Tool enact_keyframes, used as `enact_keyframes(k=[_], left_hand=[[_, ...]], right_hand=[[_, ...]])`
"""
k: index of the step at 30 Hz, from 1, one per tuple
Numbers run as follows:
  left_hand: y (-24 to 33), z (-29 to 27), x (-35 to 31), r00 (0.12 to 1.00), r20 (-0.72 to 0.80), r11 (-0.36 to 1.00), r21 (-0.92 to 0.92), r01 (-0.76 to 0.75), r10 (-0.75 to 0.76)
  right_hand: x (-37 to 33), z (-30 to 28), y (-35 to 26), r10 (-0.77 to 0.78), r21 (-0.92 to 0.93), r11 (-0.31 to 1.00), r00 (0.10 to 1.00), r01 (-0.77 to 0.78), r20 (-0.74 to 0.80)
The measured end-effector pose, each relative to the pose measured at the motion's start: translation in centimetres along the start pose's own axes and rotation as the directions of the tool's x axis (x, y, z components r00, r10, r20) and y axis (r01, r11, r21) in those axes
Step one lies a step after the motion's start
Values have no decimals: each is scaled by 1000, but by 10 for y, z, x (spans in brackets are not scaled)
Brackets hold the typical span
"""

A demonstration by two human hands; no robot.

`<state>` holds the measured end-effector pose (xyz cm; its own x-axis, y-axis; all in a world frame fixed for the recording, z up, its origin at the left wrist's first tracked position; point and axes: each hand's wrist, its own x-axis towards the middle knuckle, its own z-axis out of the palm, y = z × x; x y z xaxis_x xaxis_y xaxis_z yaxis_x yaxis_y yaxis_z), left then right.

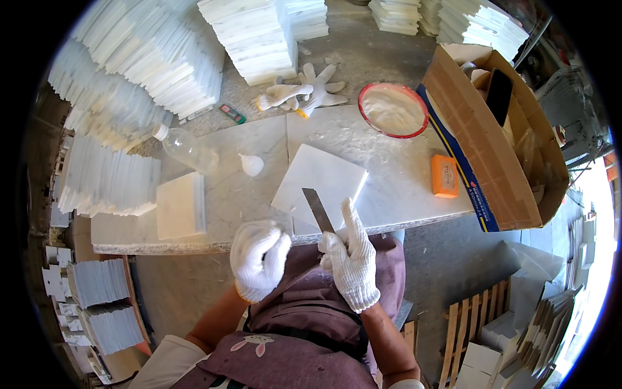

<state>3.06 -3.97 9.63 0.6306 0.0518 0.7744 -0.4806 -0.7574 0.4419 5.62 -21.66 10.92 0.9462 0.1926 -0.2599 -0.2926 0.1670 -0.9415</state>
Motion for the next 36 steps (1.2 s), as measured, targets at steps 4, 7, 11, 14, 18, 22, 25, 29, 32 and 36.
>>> enact_keyframes(k=[4,7,11,14,18,22,25,29,32,36], left_hand=[[-3,6,-19,975,214,987,160,19,-53],[-12,12,-8,980,182,972,235,32,-76],[-21,12,-10,992,14,971,206,117,-122],[-4,9,-9,998,14,997,56,62,-63],[-1,12,-22,973,212,982,184,52,-92],[-22,8,-16,964,78,949,212,234,-255],[-11,-4,-8,524,308,454,-271,849,-794],[5,-4,-9,395,620,77,-474,877,-678],[11,1,-22,230,756,-269,-473,839,-612],[17,-3,-17,153,733,-234,-397,888,-663]], right_hand=[[-3,1,7,-125,-52,991,992,126,14],[-3,-1,10,-106,-64,992,994,106,-2],[-3,-5,13,-73,5,997,997,73,-25],[-4,0,11,-7,49,999,999,10,-49],[-6,2,11,-64,-10,998,998,63,-26],[-7,-2,18,-37,0,999,999,37,-33],[-7,0,24,0,73,997,998,4,-66],[-7,16,23,50,23,998,999,-50,-17],[-12,19,30,52,-25,998,997,-51,56],[-13,12,40,95,-146,987,982,-71,165]])
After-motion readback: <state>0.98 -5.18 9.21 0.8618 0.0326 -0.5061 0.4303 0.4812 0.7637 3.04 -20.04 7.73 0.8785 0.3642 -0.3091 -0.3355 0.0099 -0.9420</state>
